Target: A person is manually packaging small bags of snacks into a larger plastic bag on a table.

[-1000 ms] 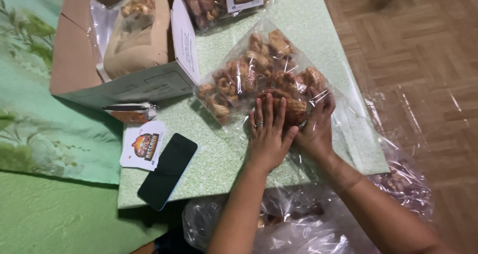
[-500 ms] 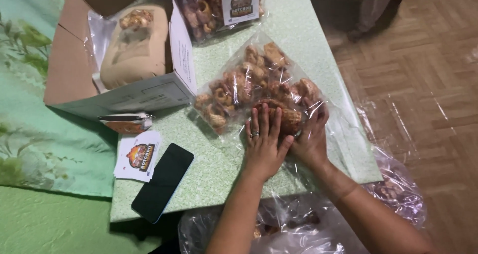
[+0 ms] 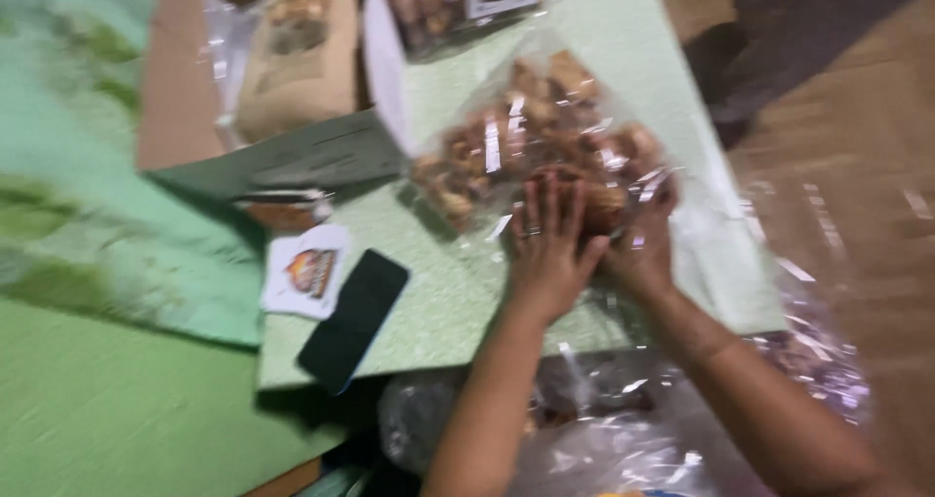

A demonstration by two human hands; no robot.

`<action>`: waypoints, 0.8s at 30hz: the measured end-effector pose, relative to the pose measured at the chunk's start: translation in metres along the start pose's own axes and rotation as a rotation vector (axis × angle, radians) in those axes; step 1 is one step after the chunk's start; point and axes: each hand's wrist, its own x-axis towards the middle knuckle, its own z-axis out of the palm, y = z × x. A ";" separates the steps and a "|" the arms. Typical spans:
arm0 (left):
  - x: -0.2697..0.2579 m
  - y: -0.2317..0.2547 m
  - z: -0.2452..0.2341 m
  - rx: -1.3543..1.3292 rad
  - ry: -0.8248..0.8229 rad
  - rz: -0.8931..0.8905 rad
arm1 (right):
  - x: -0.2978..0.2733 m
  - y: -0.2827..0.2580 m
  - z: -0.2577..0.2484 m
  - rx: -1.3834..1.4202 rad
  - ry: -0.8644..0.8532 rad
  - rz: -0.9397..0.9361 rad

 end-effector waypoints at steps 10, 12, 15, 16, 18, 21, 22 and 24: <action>-0.008 -0.003 0.014 0.008 0.122 0.024 | -0.008 0.076 0.020 -0.318 0.000 -0.359; -0.004 -0.005 0.012 0.019 0.128 0.043 | -0.006 0.070 0.020 -0.383 0.006 -0.328; -0.005 -0.006 0.016 -0.020 0.112 0.039 | -0.013 0.064 0.018 -0.239 0.000 -0.293; -0.006 -0.006 0.016 0.015 0.098 0.058 | -0.016 0.067 0.020 -0.199 0.040 -0.341; -0.007 -0.008 0.015 0.056 0.083 0.073 | -0.019 0.061 0.021 -0.148 0.077 -0.389; -0.005 -0.009 0.017 0.061 0.077 0.067 | -0.019 0.057 0.016 -0.071 0.000 -0.132; -0.007 -0.009 0.018 0.061 0.092 0.070 | -0.022 0.066 0.019 -0.082 0.021 -0.203; -0.005 -0.010 0.018 0.061 0.105 0.072 | -0.021 0.073 0.023 -0.092 0.039 -0.272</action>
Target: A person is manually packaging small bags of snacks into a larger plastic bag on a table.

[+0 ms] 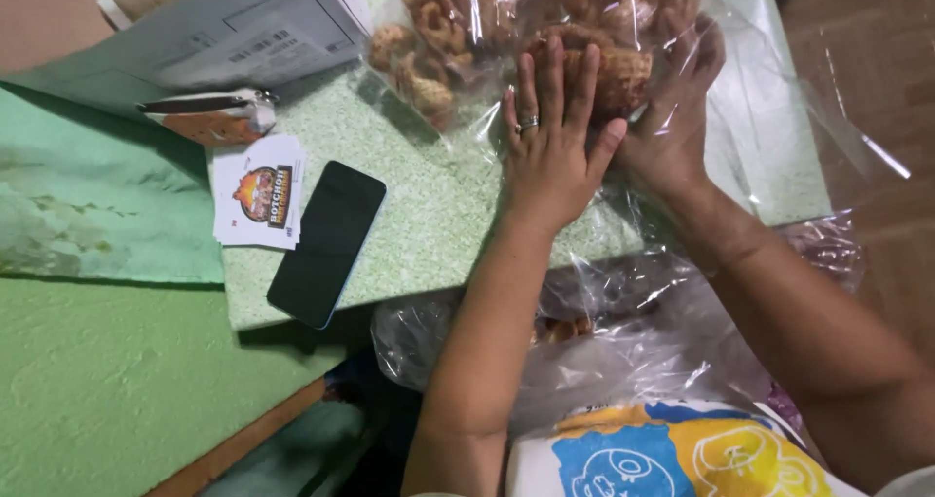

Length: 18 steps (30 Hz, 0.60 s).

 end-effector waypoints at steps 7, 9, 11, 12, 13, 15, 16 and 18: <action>-0.004 0.000 0.005 -0.012 0.027 -0.006 | -0.002 0.007 0.002 -0.061 0.016 -0.054; -0.005 -0.001 0.005 -0.008 0.021 -0.017 | -0.005 0.010 0.003 -0.103 0.029 -0.109; -0.005 -0.001 0.006 -0.005 0.037 -0.007 | 0.002 -0.004 -0.005 -0.116 0.023 -0.137; -0.005 -0.001 0.006 -0.005 0.036 -0.010 | 0.002 -0.005 -0.005 -0.115 0.020 -0.137; -0.005 -0.001 0.007 -0.006 0.036 -0.009 | 0.002 -0.006 -0.005 -0.093 -0.007 -0.050; -0.006 -0.001 0.007 -0.009 0.036 -0.013 | 0.005 -0.013 -0.007 -0.070 -0.039 0.036; -0.007 0.000 0.006 -0.006 0.036 -0.017 | 0.008 -0.019 -0.009 -0.032 -0.019 0.026; -0.006 0.000 0.008 -0.008 0.035 -0.024 | 0.015 -0.032 -0.014 0.004 -0.004 0.018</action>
